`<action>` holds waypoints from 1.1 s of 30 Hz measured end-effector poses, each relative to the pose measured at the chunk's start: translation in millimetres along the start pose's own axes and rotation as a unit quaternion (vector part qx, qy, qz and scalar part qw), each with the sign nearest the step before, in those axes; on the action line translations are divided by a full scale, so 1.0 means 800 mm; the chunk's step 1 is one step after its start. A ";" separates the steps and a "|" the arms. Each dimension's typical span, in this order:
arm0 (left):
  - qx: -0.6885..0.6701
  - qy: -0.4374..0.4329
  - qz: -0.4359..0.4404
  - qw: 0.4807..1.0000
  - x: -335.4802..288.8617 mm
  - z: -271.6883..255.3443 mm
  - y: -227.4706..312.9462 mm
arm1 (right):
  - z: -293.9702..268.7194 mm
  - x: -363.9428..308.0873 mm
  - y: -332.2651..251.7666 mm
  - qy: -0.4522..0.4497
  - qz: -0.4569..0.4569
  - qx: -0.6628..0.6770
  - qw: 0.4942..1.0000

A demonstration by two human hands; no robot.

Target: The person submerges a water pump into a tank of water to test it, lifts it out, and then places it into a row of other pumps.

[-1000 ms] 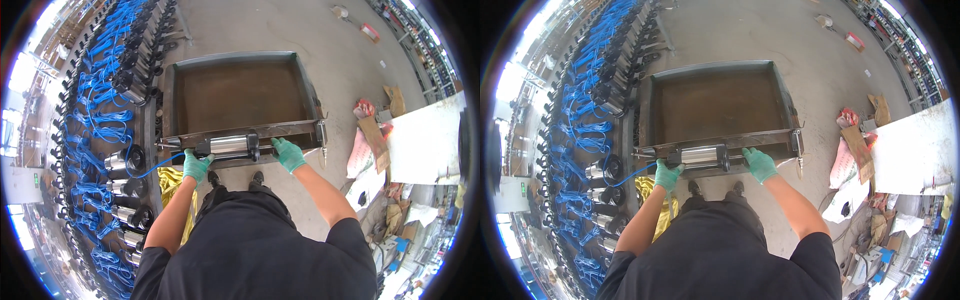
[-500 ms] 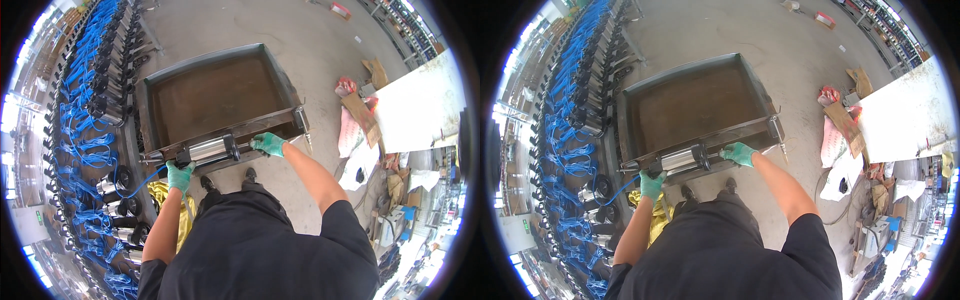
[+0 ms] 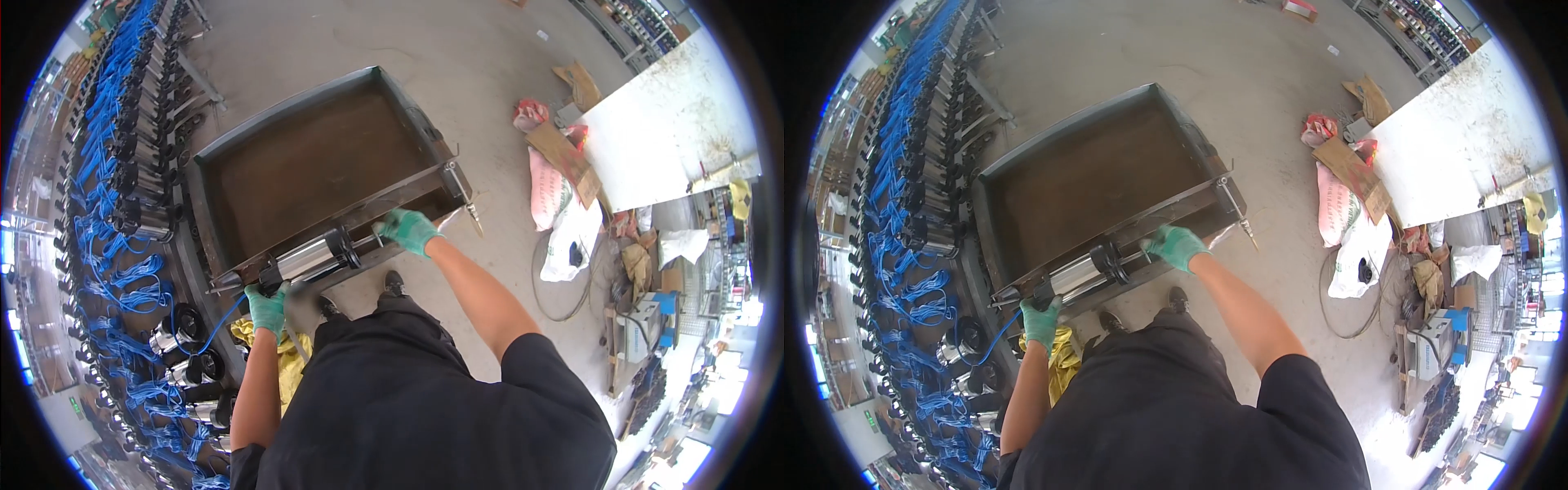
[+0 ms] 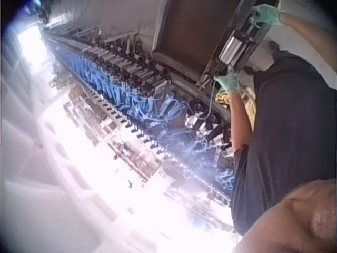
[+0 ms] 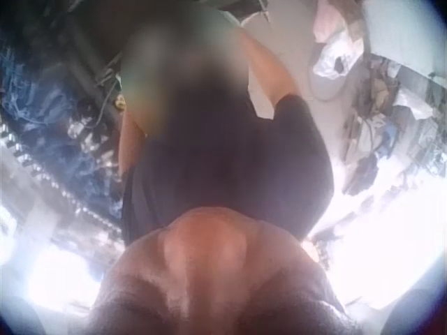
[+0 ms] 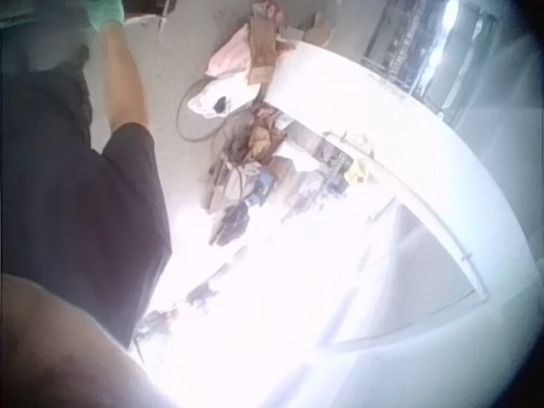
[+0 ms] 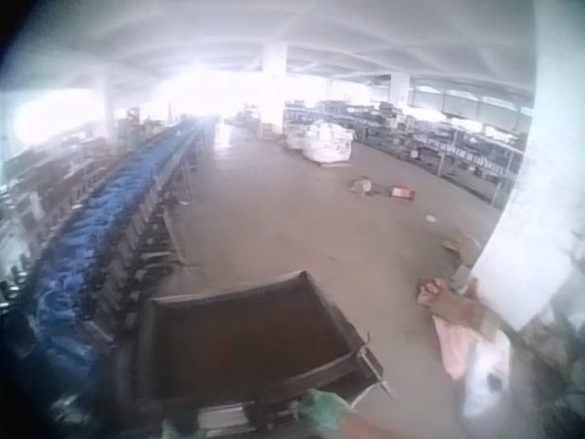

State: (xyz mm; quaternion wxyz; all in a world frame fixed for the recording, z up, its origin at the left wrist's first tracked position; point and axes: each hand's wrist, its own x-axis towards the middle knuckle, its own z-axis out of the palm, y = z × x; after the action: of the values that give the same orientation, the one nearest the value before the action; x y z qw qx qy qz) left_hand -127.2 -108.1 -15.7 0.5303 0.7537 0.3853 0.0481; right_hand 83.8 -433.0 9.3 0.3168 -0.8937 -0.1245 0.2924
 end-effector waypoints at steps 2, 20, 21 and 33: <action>-0.011 0.002 -0.024 1.000 -0.002 0.001 0.008 | -0.025 -0.006 0.026 0.237 0.000 -0.026 0.971; -0.027 -0.014 -0.058 0.998 -0.001 0.002 0.020 | -0.117 0.071 0.069 0.251 0.138 0.012 0.958; -0.025 -0.010 -0.062 0.998 -0.001 0.001 0.019 | -0.117 0.052 0.053 0.219 0.088 -0.005 0.972; 0.025 -0.011 -0.032 0.999 -0.007 -0.002 0.039 | 0.018 -0.003 0.003 0.014 0.120 0.459 0.880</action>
State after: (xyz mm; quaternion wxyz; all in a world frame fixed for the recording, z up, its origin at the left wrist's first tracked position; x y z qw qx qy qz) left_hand -115.4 -115.3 12.9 0.5170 0.7545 0.4042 0.0129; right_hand 73.1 -428.7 -0.5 0.6555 -0.6606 0.1360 0.3397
